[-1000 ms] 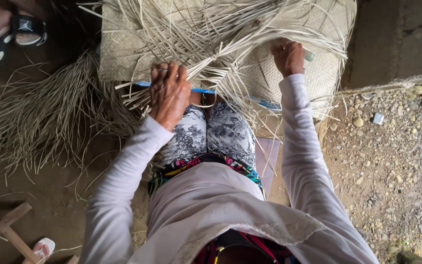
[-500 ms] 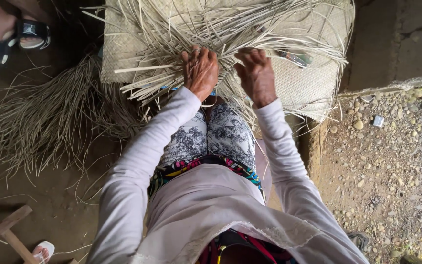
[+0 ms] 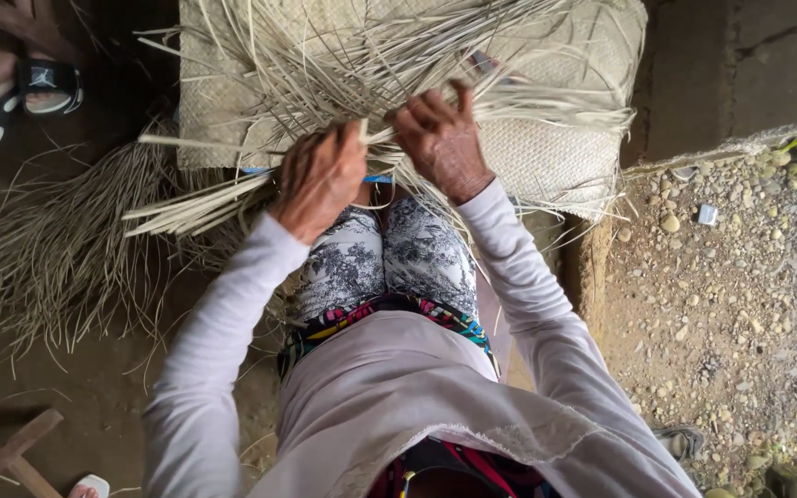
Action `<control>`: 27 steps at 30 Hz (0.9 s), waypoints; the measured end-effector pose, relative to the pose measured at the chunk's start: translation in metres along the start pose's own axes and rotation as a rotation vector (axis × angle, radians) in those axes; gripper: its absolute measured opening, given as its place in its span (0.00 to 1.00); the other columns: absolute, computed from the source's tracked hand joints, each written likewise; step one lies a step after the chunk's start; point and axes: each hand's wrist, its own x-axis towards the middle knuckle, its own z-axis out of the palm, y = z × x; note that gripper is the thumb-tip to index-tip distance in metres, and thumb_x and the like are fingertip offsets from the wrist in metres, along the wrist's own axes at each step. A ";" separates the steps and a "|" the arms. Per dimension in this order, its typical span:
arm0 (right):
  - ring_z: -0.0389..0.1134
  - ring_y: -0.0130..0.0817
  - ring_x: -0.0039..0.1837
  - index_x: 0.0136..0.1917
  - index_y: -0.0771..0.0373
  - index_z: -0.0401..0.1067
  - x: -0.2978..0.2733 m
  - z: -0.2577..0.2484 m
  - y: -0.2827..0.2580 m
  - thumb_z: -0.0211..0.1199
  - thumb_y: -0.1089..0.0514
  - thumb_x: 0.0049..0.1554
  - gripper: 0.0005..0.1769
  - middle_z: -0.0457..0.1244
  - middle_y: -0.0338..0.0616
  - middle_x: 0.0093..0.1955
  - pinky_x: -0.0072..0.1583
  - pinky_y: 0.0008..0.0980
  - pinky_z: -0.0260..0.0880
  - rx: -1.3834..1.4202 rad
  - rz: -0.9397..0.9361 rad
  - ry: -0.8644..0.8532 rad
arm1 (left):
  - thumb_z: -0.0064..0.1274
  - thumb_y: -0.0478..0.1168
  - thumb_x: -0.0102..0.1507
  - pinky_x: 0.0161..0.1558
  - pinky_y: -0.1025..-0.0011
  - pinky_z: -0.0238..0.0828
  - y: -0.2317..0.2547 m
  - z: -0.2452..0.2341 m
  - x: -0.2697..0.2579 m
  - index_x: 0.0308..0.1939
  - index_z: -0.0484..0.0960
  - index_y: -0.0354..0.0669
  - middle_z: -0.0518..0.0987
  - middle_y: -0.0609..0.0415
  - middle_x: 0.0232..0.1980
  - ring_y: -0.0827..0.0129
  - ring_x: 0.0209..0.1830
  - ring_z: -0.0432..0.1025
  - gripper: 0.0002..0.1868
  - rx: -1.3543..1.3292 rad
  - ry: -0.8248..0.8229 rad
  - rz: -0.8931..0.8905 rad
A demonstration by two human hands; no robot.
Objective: Weaving and braiding long natural fibers together by hand to create a mat or bundle.
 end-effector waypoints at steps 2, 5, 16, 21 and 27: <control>0.61 0.31 0.39 0.38 0.52 0.66 -0.008 0.014 -0.016 0.60 0.54 0.54 0.05 0.59 0.32 0.32 0.53 0.39 0.58 0.088 0.003 -0.029 | 0.45 0.37 0.64 0.23 0.71 0.62 0.000 -0.025 -0.002 0.47 0.69 0.35 0.72 0.51 0.29 0.67 0.21 0.66 0.10 -0.063 -0.116 -0.052; 0.61 0.32 0.38 0.36 0.53 0.64 0.006 -0.006 -0.038 0.56 0.50 0.54 0.09 0.58 0.33 0.31 0.46 0.34 0.60 0.213 -0.017 -0.055 | 0.45 0.39 0.63 0.28 0.65 0.66 -0.005 -0.033 -0.014 0.45 0.70 0.37 0.73 0.48 0.28 0.60 0.24 0.72 0.10 -0.101 -0.225 -0.050; 0.51 0.29 0.20 0.34 0.56 0.60 -0.055 -0.023 0.042 0.41 0.33 0.55 0.26 0.50 0.33 0.20 0.23 0.31 0.53 0.431 -0.029 -0.206 | 0.59 0.28 0.67 0.15 0.75 0.58 -0.152 -0.069 -0.136 0.41 0.80 0.45 0.74 0.59 0.26 0.72 0.19 0.65 0.08 0.048 -0.026 -0.094; 0.62 0.27 0.31 0.41 0.53 0.74 -0.128 -0.029 0.143 0.46 0.44 0.61 0.19 0.65 0.33 0.34 0.32 0.26 0.58 0.419 0.069 -0.213 | 0.51 0.45 0.73 0.27 0.51 0.56 -0.224 -0.084 -0.221 0.38 0.83 0.39 0.76 0.34 0.32 0.39 0.29 0.67 0.15 0.205 -0.137 -0.658; 0.50 0.21 0.33 0.35 0.46 0.65 -0.127 -0.074 0.180 0.47 0.34 0.75 0.29 0.52 0.25 0.30 0.37 0.23 0.47 -0.504 0.329 -0.141 | 0.70 0.42 0.60 0.29 0.73 0.61 -0.168 -0.112 -0.173 0.37 0.81 0.57 0.76 0.68 0.33 0.73 0.39 0.70 0.10 0.808 -0.003 -0.344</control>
